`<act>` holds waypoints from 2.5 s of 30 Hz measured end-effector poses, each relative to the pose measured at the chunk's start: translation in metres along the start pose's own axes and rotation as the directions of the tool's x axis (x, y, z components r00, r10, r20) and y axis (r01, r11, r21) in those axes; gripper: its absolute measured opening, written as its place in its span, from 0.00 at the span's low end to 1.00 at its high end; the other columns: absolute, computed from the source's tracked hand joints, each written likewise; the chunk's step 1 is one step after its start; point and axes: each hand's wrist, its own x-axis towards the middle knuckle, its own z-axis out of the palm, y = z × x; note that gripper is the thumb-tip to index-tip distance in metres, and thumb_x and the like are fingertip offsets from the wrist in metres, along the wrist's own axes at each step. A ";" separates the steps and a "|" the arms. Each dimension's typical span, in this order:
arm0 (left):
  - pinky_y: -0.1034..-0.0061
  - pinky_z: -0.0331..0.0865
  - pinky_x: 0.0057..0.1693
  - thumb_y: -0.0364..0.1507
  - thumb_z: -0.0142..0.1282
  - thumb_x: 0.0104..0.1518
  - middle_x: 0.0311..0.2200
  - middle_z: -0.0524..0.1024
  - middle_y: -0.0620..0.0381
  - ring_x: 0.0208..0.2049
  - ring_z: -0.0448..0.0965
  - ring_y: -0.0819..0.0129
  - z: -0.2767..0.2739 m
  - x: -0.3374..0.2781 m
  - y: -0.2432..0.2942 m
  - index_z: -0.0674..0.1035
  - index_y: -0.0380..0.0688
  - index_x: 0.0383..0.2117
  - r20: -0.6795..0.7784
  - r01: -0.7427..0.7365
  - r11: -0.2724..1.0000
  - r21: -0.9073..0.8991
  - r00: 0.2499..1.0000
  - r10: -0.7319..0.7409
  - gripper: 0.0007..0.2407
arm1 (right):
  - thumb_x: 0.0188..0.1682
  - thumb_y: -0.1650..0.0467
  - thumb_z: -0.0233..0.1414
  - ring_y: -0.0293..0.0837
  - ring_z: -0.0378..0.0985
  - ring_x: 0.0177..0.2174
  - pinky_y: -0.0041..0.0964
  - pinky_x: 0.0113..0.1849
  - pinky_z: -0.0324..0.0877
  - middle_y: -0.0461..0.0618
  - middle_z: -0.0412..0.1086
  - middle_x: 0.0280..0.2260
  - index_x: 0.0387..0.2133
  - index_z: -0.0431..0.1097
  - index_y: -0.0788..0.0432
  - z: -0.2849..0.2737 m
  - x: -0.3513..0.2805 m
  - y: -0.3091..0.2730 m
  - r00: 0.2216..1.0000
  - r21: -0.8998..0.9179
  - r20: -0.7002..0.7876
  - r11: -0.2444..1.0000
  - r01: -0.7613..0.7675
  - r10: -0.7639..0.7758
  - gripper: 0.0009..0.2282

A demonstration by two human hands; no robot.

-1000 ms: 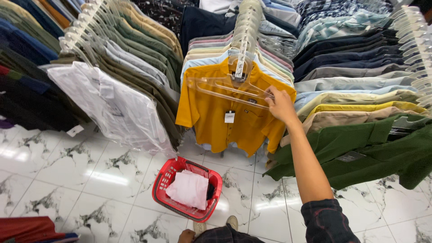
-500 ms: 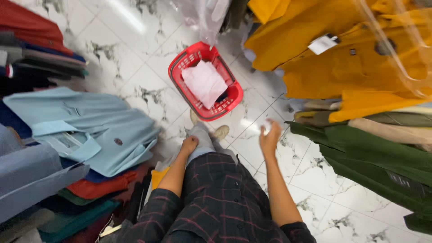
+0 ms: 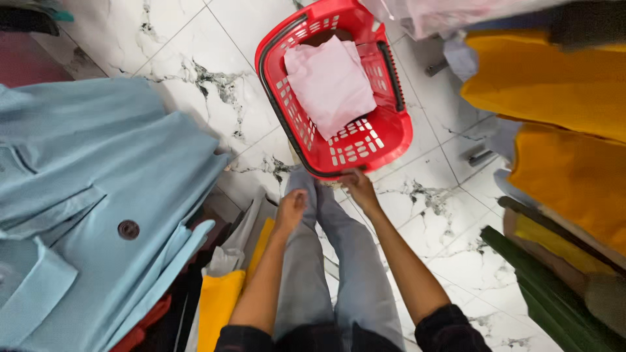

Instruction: The person selects a yellow shirt and a white shirt from a clothing rack, buttoning and unbuttoning them by hand to check the fit and design before placing them in a red shopping basket.

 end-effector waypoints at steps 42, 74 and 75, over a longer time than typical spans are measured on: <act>0.41 0.66 0.56 0.52 0.39 0.54 0.59 0.57 0.42 0.58 0.57 0.44 0.227 0.010 0.115 0.61 0.42 0.60 0.005 0.007 0.985 -0.173 1.000 -0.006 0.32 | 0.28 0.73 0.67 0.58 0.75 0.49 0.51 0.46 0.69 0.57 0.73 0.52 0.47 0.71 0.53 -0.011 -0.175 -0.194 0.736 -0.812 0.433 0.130 0.569 -0.521 0.28; 0.53 0.69 0.61 0.42 0.60 0.56 0.48 0.81 0.49 0.56 0.77 0.49 0.317 -0.264 0.095 0.80 0.51 0.52 0.337 -0.364 -0.025 0.931 0.830 0.444 0.19 | 0.48 0.76 0.56 0.47 0.69 0.46 0.48 0.52 0.63 0.57 0.72 0.44 0.47 0.73 0.62 -0.215 -0.365 -0.218 0.556 0.137 -0.613 0.618 0.774 -0.561 0.13; 0.53 0.71 0.58 0.46 0.59 0.57 0.43 0.83 0.49 0.53 0.79 0.48 0.329 -0.287 0.113 0.83 0.54 0.47 0.367 -0.287 -0.232 0.929 0.790 0.491 0.17 | 0.48 0.76 0.56 0.46 0.69 0.44 0.46 0.51 0.63 0.56 0.72 0.42 0.47 0.72 0.61 -0.226 -0.365 -0.225 0.562 0.148 -0.606 0.614 0.775 -0.563 0.12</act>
